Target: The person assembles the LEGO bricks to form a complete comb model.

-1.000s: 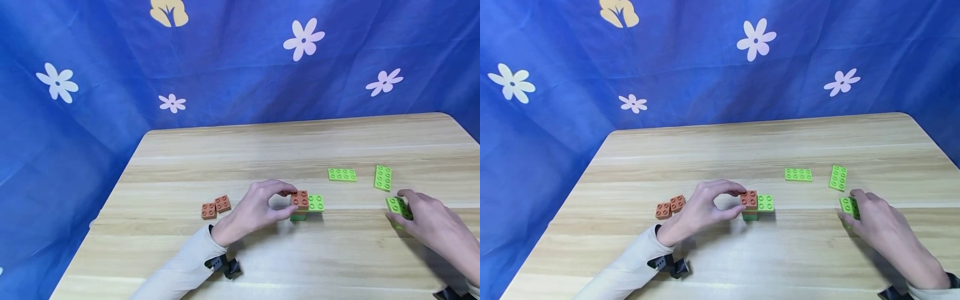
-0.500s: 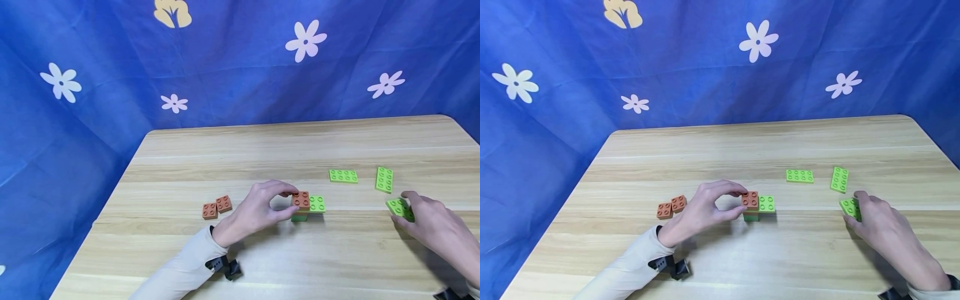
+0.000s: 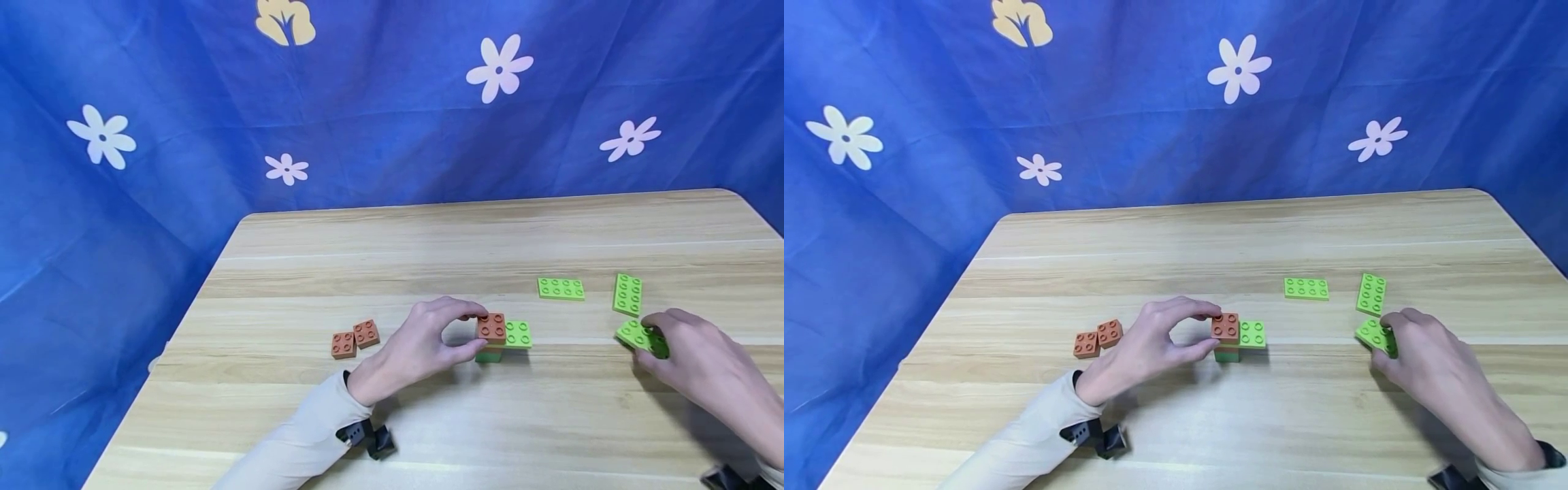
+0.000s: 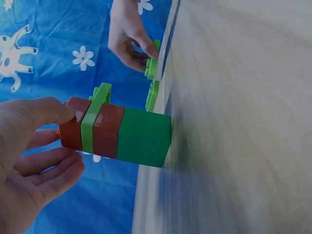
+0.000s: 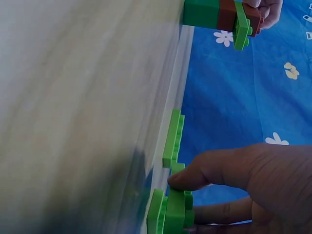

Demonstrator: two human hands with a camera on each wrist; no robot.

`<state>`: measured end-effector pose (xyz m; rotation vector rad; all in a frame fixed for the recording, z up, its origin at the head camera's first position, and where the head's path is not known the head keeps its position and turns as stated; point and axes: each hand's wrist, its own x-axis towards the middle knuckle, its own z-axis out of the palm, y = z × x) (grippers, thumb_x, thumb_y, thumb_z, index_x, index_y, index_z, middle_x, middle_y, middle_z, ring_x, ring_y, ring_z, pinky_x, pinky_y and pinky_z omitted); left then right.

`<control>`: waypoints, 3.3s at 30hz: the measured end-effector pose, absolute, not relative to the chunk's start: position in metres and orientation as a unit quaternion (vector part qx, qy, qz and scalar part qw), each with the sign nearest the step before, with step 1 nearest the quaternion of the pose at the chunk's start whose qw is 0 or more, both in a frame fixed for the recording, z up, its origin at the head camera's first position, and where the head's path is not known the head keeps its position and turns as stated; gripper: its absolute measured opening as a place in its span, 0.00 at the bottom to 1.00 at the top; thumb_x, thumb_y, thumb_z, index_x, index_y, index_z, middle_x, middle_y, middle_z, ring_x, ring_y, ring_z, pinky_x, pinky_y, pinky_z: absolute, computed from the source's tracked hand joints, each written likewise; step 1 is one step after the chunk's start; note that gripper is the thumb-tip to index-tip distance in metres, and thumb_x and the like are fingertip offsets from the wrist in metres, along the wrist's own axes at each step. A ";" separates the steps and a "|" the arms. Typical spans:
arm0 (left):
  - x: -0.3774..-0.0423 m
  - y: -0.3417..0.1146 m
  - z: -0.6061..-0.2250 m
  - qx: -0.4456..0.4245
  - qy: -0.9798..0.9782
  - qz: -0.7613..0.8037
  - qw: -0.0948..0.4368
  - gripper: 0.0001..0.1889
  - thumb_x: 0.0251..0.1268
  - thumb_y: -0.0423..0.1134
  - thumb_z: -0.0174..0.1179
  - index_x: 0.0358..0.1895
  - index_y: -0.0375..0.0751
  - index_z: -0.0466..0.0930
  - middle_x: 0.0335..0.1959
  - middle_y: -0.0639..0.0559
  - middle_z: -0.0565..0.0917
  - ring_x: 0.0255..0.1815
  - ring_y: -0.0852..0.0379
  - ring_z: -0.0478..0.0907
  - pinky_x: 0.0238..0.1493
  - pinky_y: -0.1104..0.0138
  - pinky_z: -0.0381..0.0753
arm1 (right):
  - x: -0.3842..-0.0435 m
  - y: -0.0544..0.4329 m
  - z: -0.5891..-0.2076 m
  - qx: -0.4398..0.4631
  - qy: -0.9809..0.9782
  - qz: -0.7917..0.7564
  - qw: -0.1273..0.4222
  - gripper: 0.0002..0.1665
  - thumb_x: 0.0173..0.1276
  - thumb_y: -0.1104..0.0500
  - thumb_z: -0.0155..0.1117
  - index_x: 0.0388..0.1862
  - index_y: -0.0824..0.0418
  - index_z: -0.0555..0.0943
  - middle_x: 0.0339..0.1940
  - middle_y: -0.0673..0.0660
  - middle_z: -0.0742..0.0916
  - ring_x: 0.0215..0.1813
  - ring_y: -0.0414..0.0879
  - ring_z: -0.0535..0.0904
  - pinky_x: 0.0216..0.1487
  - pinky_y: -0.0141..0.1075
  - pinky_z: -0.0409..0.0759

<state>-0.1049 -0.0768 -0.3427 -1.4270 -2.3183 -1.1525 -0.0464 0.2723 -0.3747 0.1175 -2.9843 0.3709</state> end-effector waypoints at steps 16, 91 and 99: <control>-0.101 -0.076 -0.350 -0.457 -0.795 -0.394 0.074 0.22 0.55 0.33 0.70 0.53 0.31 0.76 0.47 0.43 0.85 0.44 0.52 0.83 0.51 0.75 0.79 | -0.057 0.239 -0.356 0.146 -0.962 0.160 0.167 0.31 0.40 0.61 0.79 0.46 0.70 0.81 0.42 0.70 0.83 0.42 0.65 0.80 0.36 0.60 0.79; -0.105 -0.079 -0.344 -0.473 -0.775 -0.405 0.108 0.20 0.56 0.37 0.70 0.51 0.32 0.80 0.47 0.44 0.85 0.47 0.56 0.82 0.53 0.75 0.78 | -0.071 0.158 -0.331 0.401 -0.841 0.266 0.247 0.29 0.73 0.41 0.49 0.49 0.64 0.83 0.46 0.54 0.86 0.47 0.47 0.82 0.52 0.28 0.77; -0.106 -0.079 -0.344 -0.493 -0.763 -0.394 0.141 0.19 0.57 0.35 0.69 0.51 0.32 0.81 0.48 0.44 0.85 0.53 0.56 0.80 0.59 0.73 0.75 | -0.072 0.157 -0.331 0.408 -0.836 0.267 0.252 0.28 0.74 0.42 0.49 0.47 0.64 0.84 0.44 0.53 0.86 0.44 0.45 0.82 0.48 0.28 0.79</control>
